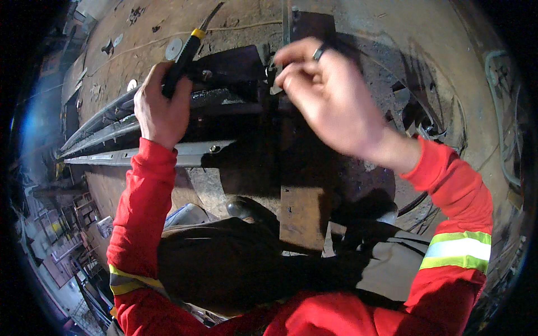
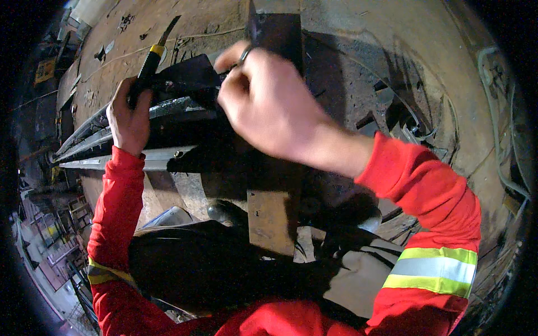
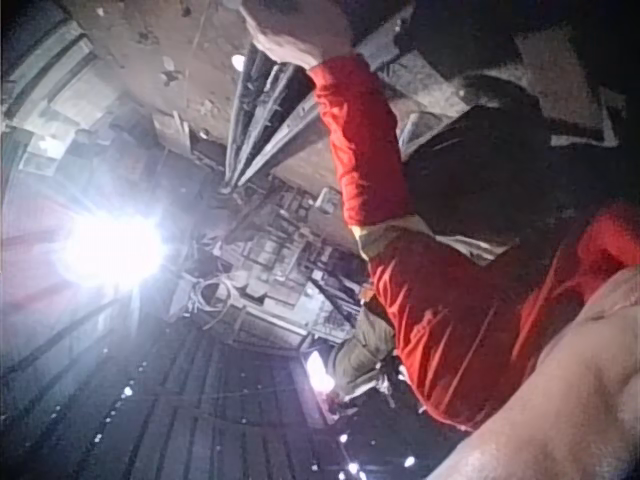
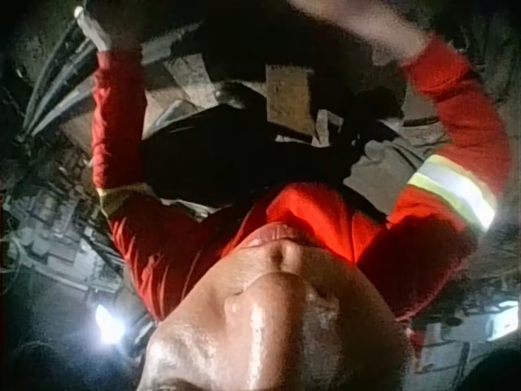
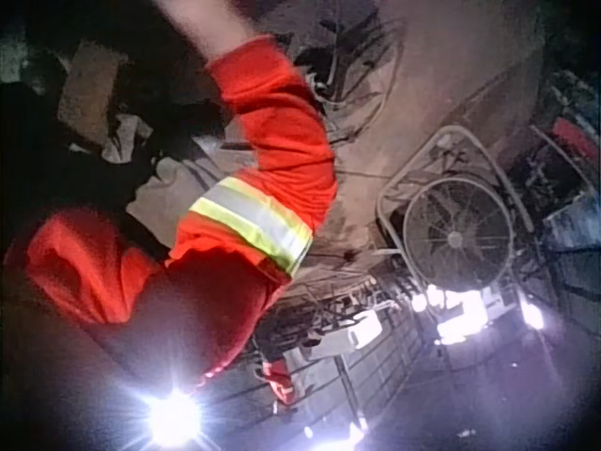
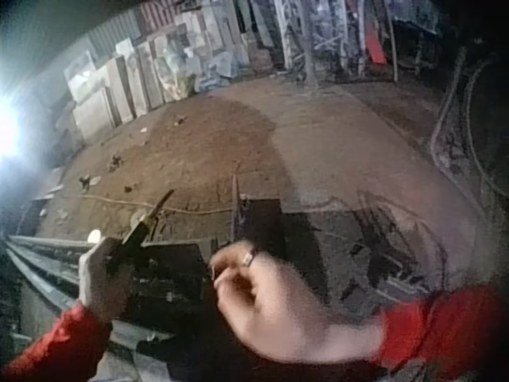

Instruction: The person uses a utility knife to scrape and clean the surface of long metal beams resting on a workbench. They systematically remove debris and residue from the edges and flat surfaces of the beams, working along their length.

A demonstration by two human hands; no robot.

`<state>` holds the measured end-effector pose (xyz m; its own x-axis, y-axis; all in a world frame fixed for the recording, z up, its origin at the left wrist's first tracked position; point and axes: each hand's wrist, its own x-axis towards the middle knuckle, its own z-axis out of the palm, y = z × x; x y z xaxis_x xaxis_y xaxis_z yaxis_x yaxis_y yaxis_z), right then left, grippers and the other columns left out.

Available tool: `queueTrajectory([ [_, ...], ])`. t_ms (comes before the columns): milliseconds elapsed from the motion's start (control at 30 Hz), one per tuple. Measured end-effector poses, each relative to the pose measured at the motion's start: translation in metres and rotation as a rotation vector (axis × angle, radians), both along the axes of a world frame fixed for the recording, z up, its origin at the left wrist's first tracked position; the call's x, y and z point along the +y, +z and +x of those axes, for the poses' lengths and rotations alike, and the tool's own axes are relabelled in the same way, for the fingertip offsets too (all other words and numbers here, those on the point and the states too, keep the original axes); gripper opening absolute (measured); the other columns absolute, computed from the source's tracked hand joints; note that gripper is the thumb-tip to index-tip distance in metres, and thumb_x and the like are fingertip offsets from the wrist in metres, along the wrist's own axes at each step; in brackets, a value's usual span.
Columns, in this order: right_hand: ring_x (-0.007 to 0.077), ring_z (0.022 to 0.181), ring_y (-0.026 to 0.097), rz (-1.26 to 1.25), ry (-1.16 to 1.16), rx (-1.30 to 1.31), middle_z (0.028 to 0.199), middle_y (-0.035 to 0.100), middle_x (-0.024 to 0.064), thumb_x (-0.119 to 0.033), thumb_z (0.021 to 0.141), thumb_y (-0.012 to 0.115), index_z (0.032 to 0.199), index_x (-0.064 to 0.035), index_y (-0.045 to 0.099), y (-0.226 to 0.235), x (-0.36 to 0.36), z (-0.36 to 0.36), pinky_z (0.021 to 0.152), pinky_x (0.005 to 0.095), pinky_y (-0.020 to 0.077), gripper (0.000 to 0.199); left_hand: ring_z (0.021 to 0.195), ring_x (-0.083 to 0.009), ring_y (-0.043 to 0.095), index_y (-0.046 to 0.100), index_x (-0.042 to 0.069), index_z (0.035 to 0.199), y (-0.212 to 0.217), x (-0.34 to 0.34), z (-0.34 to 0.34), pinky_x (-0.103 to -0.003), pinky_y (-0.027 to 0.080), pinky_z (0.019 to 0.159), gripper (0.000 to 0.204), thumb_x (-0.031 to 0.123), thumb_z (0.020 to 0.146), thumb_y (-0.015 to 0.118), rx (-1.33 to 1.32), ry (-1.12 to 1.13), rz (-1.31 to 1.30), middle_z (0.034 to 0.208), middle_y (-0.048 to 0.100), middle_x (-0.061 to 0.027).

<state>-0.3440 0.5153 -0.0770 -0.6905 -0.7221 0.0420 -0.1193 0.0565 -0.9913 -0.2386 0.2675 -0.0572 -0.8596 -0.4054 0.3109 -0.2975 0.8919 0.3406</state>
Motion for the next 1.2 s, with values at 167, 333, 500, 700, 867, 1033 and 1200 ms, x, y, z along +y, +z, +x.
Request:
queueTrajectory([
  [167, 0.0254, 0.076, 0.067, -0.011, 0.085, -0.648, 0.104, 0.056, 0.0184, -0.012, 0.089, 0.052, 0.140, 0.0111, 0.019, 0.012, -0.009, -0.013, 0.071, 0.0357, 0.0567, 0.065, 0.065, -0.0291, 0.061, 0.064, 0.005, 0.100, 0.001, -0.001, -0.001, -0.036, 0.047, 0.064, 0.026, 0.020, 0.079, 0.064, 0.004, -0.015, 0.014, 0.072, 0.062, -0.0152],
  [333, 0.0304, 0.077, 0.067, -0.030, 0.153, -0.750, 0.107, 0.051, 0.0205, -0.010, 0.089, 0.051, 0.145, 0.0106, 0.002, 0.022, -0.017, -0.011, 0.071, 0.0389, 0.0571, 0.078, 0.065, -0.0288, 0.061, 0.064, 0.005, 0.100, 0.002, 0.000, -0.001, -0.036, 0.047, 0.064, 0.026, 0.019, 0.079, 0.064, 0.000, -0.018, 0.034, 0.072, 0.062, -0.0153],
  [500, 0.0321, 0.078, 0.068, 0.036, 0.217, -0.810, 0.106, 0.051, 0.0183, -0.009, 0.089, 0.049, 0.141, 0.0101, 0.014, 0.015, -0.021, -0.008, 0.070, 0.0394, 0.0575, 0.065, 0.066, -0.0317, 0.062, 0.063, 0.004, 0.100, 0.002, -0.001, 0.000, -0.037, 0.048, 0.064, 0.026, 0.020, 0.079, 0.064, 0.018, -0.034, 0.025, 0.073, 0.062, -0.0165],
  [700, 0.0344, 0.067, 0.068, 0.105, 0.173, -0.768, 0.091, 0.060, 0.0259, -0.008, 0.086, 0.045, 0.110, 0.0164, 0.040, 0.007, -0.030, 0.007, 0.058, 0.0408, 0.0571, 0.035, 0.068, -0.0330, 0.063, 0.064, 0.004, 0.100, 0.004, 0.002, -0.001, -0.038, 0.048, 0.065, 0.028, 0.021, 0.078, 0.065, 0.004, -0.016, 0.020, 0.073, 0.063, -0.0175],
  [867, 0.0309, 0.065, 0.067, 0.048, 0.115, -0.700, 0.087, 0.064, 0.0230, -0.010, 0.084, 0.048, 0.096, 0.0141, 0.056, 0.013, -0.034, 0.002, 0.058, 0.0399, 0.0565, 0.028, 0.071, -0.0350, 0.064, 0.064, 0.004, 0.099, 0.005, 0.001, 0.000, -0.039, 0.049, 0.066, 0.030, 0.023, 0.077, 0.065, 0.009, -0.014, 0.018, 0.076, 0.064, -0.0189],
  [1033, 0.0273, 0.112, 0.054, -0.117, 0.081, -0.383, 0.107, 0.053, 0.0137, -0.021, 0.090, 0.059, 0.125, 0.0003, 0.046, 0.019, -0.029, -0.049, 0.092, 0.0432, 0.0473, 0.043, 0.073, -0.0372, 0.063, 0.065, 0.004, 0.096, 0.004, 0.003, -0.001, -0.040, 0.049, 0.067, 0.027, 0.023, 0.076, 0.065, 0.069, -0.062, -0.034, 0.076, 0.063, -0.0191],
  [1200, 0.0296, 0.128, 0.040, -0.014, -0.042, -0.511, 0.139, 0.042, 0.0211, -0.027, 0.089, 0.053, 0.128, -0.0011, 0.047, 0.020, -0.060, -0.052, 0.106, 0.0498, 0.0314, 0.048, 0.072, -0.0365, 0.063, 0.065, 0.004, 0.096, 0.004, 0.005, -0.005, -0.040, 0.049, 0.066, 0.027, 0.022, 0.077, 0.065, 0.001, -0.003, 0.033, 0.076, 0.063, -0.0186],
])
